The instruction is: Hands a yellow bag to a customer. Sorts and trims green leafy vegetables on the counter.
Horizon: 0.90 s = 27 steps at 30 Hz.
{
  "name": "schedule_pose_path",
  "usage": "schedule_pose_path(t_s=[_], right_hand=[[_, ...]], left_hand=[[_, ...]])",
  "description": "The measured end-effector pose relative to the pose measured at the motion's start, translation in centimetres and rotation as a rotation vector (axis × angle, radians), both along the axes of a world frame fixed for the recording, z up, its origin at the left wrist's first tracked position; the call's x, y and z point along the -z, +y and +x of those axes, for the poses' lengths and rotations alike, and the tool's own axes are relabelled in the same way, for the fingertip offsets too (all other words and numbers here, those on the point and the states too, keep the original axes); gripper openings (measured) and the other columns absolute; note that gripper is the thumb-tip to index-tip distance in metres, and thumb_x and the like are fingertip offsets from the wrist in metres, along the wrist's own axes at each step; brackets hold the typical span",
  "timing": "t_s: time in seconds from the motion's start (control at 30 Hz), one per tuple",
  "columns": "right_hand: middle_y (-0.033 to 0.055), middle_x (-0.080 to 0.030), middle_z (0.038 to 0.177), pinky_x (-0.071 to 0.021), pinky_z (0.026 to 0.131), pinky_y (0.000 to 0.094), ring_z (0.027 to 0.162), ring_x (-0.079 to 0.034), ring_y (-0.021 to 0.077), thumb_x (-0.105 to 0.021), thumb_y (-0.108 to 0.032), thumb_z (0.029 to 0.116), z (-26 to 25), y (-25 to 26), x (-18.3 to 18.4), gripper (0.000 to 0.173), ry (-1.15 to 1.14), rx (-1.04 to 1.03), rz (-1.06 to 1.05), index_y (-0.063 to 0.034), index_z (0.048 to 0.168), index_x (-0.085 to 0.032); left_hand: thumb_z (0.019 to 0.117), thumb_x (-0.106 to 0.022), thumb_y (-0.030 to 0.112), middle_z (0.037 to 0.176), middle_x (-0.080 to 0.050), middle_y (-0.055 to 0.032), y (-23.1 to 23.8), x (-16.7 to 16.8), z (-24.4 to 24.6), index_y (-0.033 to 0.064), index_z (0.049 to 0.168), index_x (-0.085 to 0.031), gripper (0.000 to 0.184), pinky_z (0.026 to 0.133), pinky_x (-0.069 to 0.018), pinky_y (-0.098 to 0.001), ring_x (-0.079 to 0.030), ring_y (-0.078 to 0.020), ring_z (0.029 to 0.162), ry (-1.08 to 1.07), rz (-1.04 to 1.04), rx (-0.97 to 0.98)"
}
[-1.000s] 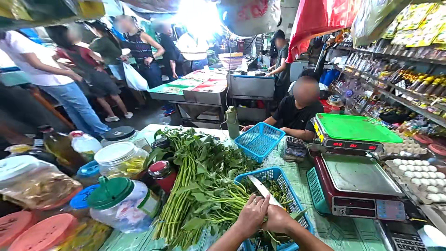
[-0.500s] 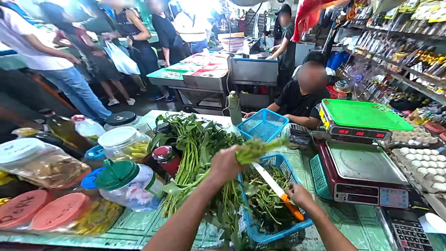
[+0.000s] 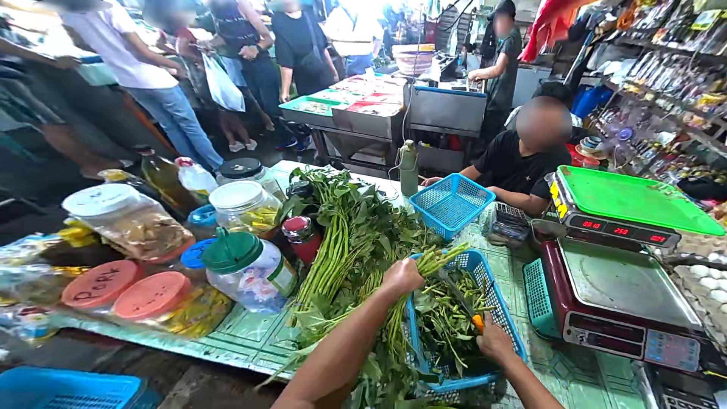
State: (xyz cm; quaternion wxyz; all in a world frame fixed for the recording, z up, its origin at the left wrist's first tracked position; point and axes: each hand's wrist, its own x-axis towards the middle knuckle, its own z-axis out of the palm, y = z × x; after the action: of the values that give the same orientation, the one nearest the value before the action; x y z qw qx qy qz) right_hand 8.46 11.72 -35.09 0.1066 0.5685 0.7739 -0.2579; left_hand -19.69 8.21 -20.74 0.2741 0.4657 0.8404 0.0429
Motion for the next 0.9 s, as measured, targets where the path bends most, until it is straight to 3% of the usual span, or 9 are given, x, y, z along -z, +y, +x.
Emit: schedule_pose_path(t_s=[0.07, 0.13, 0.23, 0.27, 0.37, 0.5, 0.63, 0.9], right_hand=[[0.0219, -0.065, 0.132, -0.0505, 0.1, 0.0602, 0.121, -0.064, 0.0395, -0.054, -0.025, 0.0985, -0.1, 0.0, -2.1, 0.07, 0.152, 0.12, -0.143, -0.0168, 0.162, -0.027], [0.0242, -0.063, 0.131, -0.0518, 0.096, 0.0591, 0.116, -0.064, 0.0388, -0.054, -0.021, 0.1004, 0.4, -0.8, -3.6, 0.061, 0.406, 0.25, -0.313, -0.0138, 0.158, -0.035], [0.0217, -0.064, 0.109, -0.0578, 0.071, 0.0495, 0.084, -0.067, 0.0315, -0.053, -0.034, 0.1073, 1.3, -3.4, -6.0, 0.05, 0.686, 0.442, -0.415, -0.0057, 0.147, -0.043], [0.021, -0.063, 0.106, -0.0572, 0.069, 0.0491, 0.081, -0.066, 0.031, -0.052, -0.036, 0.1079, 1.6, -4.1, -6.6, 0.05, 0.712, 0.479, -0.387, -0.0051, 0.147, -0.042], [0.0224, -0.064, 0.108, -0.0578, 0.074, 0.0507, 0.085, -0.068, 0.0318, -0.052, -0.029, 0.1072, 1.9, -5.9, -7.5, 0.05, 0.728, 0.49, -0.156, -0.0016, 0.148, -0.04], [0.0228, -0.07, 0.109, -0.0559, 0.09, 0.0542, 0.099, -0.071, 0.0354, -0.052, -0.025, 0.1059, 2.1, -7.7, -8.9, 0.048, 0.518, 0.235, 0.06, -0.0005, 0.146, -0.046], [0.0178, -0.073, 0.109, -0.0563, 0.092, 0.0525, 0.101, -0.072, 0.0339, -0.05, -0.029, 0.1065, 1.8, -9.0, -9.1, 0.044, 0.279, 0.049, 0.058, -0.0075, 0.145, -0.05], [0.0174, -0.073, 0.112, -0.0563, 0.092, 0.052, 0.104, -0.072, 0.034, -0.049, -0.029, 0.1067, 1.9, -9.3, -8.6, 0.043, 0.147, 0.001, 0.039, -0.0093, 0.146, -0.051]], left_hand=[[0.081, -0.076, 0.036, 0.114, -0.069, -0.021, 0.2, 1.4, 1.0, 0.0022, 0.103, -0.069, 0.041, 0.087, -0.0524, -0.0654, -0.066, -0.04, 0.111, 0.028, -0.024, 0.004], [0.0831, -0.073, 0.033, 0.117, -0.069, -0.0201, 0.2, 2.6, 1.6, 0.0025, 0.105, -0.069, 0.037, 0.087, -0.052, -0.0658, -0.065, -0.0402, 0.114, 0.051, -0.021, 0.004], [0.0851, -0.069, 0.027, 0.119, -0.069, -0.0203, 0.2, 4.4, 2.4, 0.0024, 0.115, -0.066, 0.039, 0.088, -0.0526, -0.0636, -0.065, -0.0405, 0.114, 0.089, 0.031, -0.006], [0.0854, -0.069, 0.023, 0.119, -0.068, -0.0212, 0.2, 5.0, 2.7, 0.0023, 0.122, -0.063, 0.043, 0.088, -0.0526, -0.0633, -0.065, -0.0414, 0.113, 0.102, 0.055, -0.015], [0.0865, -0.066, 0.01, 0.122, -0.067, -0.0228, 0.4, 7.1, 3.5, 0.0055, 0.136, -0.055, 0.051, 0.085, -0.0536, -0.0625, -0.067, -0.0438, 0.108, 0.157, 0.137, 0.016], [0.0895, -0.062, 0.003, 0.121, -0.067, -0.0233, 0.7, 8.4, 4.2, 0.0085, 0.137, -0.056, 0.048, 0.086, -0.0526, -0.0622, -0.066, -0.0446, 0.108, 0.192, 0.152, 0.075], [0.0888, -0.064, 0.006, 0.12, -0.068, -0.0214, 0.8, 8.3, 4.1, 0.0092, 0.136, -0.057, 0.048, 0.089, -0.0521, -0.0611, -0.066, -0.0417, 0.112, 0.197, 0.107, 0.088], [0.0846, -0.069, 0.024, 0.121, -0.069, -0.0172, 0.8, 6.9, 3.8, 0.0065, 0.127, -0.063, 0.046, 0.088, -0.0541, -0.0603, -0.066, -0.0375, 0.114, 0.141, 0.009, 0.083]])
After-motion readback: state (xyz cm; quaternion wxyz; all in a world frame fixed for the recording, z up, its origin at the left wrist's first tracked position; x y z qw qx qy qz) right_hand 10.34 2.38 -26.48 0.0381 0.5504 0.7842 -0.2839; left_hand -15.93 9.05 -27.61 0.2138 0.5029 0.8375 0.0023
